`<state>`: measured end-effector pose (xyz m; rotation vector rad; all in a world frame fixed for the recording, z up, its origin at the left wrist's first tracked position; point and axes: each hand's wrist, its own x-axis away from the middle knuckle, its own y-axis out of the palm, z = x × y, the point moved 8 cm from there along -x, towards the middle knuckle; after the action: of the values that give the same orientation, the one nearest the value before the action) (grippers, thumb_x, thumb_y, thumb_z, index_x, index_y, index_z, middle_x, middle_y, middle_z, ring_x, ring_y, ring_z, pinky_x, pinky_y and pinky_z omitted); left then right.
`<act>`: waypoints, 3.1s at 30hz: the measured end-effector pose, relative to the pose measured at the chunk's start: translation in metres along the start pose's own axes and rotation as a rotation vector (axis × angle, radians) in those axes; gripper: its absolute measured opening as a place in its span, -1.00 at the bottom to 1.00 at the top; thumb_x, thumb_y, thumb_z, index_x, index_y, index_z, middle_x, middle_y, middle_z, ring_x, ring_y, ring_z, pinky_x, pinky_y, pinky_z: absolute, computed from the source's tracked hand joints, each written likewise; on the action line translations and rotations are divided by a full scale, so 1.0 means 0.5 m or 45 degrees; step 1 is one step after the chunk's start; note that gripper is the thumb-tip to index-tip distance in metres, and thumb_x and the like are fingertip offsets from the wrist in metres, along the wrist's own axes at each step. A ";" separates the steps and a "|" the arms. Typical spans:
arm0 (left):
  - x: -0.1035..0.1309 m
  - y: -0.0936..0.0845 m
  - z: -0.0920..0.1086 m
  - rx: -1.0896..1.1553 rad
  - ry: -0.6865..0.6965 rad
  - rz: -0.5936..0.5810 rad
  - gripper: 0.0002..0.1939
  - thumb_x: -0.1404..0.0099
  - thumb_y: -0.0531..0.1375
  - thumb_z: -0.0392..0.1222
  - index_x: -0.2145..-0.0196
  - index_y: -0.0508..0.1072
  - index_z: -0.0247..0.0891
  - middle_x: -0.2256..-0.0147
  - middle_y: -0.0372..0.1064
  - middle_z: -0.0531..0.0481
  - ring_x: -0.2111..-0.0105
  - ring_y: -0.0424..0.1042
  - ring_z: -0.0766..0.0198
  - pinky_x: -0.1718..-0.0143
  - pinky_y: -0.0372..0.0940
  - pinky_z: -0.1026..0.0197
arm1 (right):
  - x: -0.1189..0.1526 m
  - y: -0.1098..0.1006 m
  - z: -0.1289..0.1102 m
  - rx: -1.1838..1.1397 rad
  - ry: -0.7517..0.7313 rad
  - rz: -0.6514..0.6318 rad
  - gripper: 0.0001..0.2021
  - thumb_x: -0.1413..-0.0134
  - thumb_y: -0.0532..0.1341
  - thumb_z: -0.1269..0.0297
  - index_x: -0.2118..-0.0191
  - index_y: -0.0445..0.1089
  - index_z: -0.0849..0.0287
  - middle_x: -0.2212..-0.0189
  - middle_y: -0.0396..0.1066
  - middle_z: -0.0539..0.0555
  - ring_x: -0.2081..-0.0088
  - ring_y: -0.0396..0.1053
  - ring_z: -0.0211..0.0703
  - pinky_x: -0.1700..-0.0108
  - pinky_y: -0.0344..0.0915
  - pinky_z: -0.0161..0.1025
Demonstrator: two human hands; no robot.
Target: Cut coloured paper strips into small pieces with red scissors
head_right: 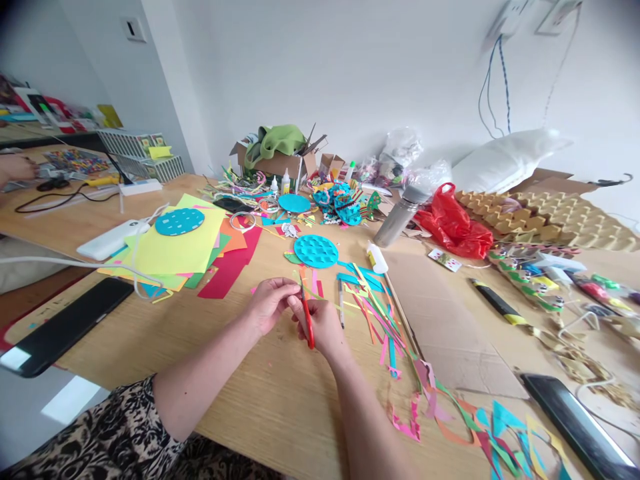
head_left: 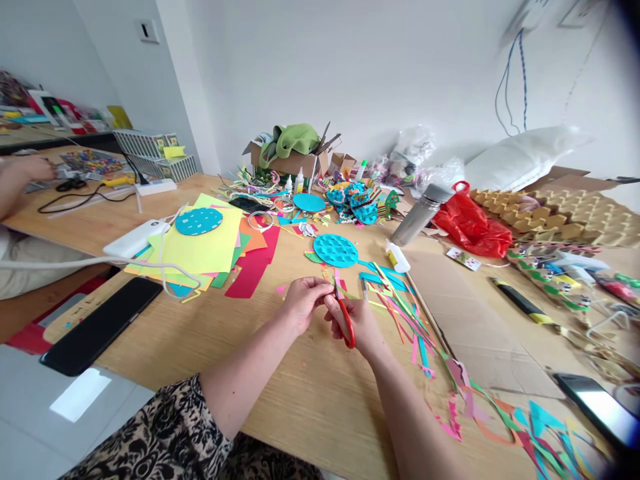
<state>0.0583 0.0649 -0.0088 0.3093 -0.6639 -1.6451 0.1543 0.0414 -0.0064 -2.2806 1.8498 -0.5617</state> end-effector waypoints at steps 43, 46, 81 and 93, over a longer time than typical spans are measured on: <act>0.003 0.003 0.006 -0.031 -0.014 -0.026 -0.87 0.09 0.28 -0.28 0.57 0.38 -0.36 0.62 0.32 0.04 0.61 0.28 0.39 0.55 0.19 0.29 | 0.006 -0.004 -0.006 -0.009 0.058 0.004 -0.52 0.06 0.20 -0.14 0.57 0.37 0.27 0.78 0.26 -0.01 0.76 0.24 -0.31 0.76 0.09 -0.43; 0.002 0.003 0.005 -0.034 -0.007 -0.028 -0.88 0.09 0.27 -0.29 0.57 0.38 -0.36 0.64 0.30 0.06 0.62 0.27 0.39 0.56 0.18 0.29 | 0.007 -0.005 -0.008 -0.007 0.049 0.008 -0.52 0.07 0.20 -0.14 0.56 0.37 0.27 0.77 0.27 0.00 0.75 0.25 -0.30 0.75 0.11 -0.43; 0.002 -0.002 0.008 -0.053 -0.009 0.003 -0.86 0.10 0.28 -0.26 0.59 0.39 -0.36 0.62 0.32 0.04 0.61 0.29 0.38 0.51 0.22 0.27 | 0.009 -0.006 -0.012 0.025 0.077 0.011 -0.51 0.10 0.21 -0.16 0.60 0.35 0.25 0.79 0.26 -0.02 0.75 0.24 -0.30 0.75 0.10 -0.41; -0.003 -0.001 0.003 -0.090 -0.028 -0.056 -0.86 0.09 0.29 -0.26 0.57 0.39 -0.35 0.63 0.31 0.05 0.60 0.29 0.38 0.49 0.23 0.25 | 0.011 -0.008 -0.013 0.036 0.068 -0.023 -0.51 0.08 0.19 -0.17 0.59 0.35 0.25 0.78 0.27 -0.01 0.75 0.25 -0.30 0.75 0.10 -0.41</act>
<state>0.0571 0.0667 -0.0081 0.2565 -0.6178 -1.7122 0.1563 0.0376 0.0021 -2.2879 1.8342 -0.6533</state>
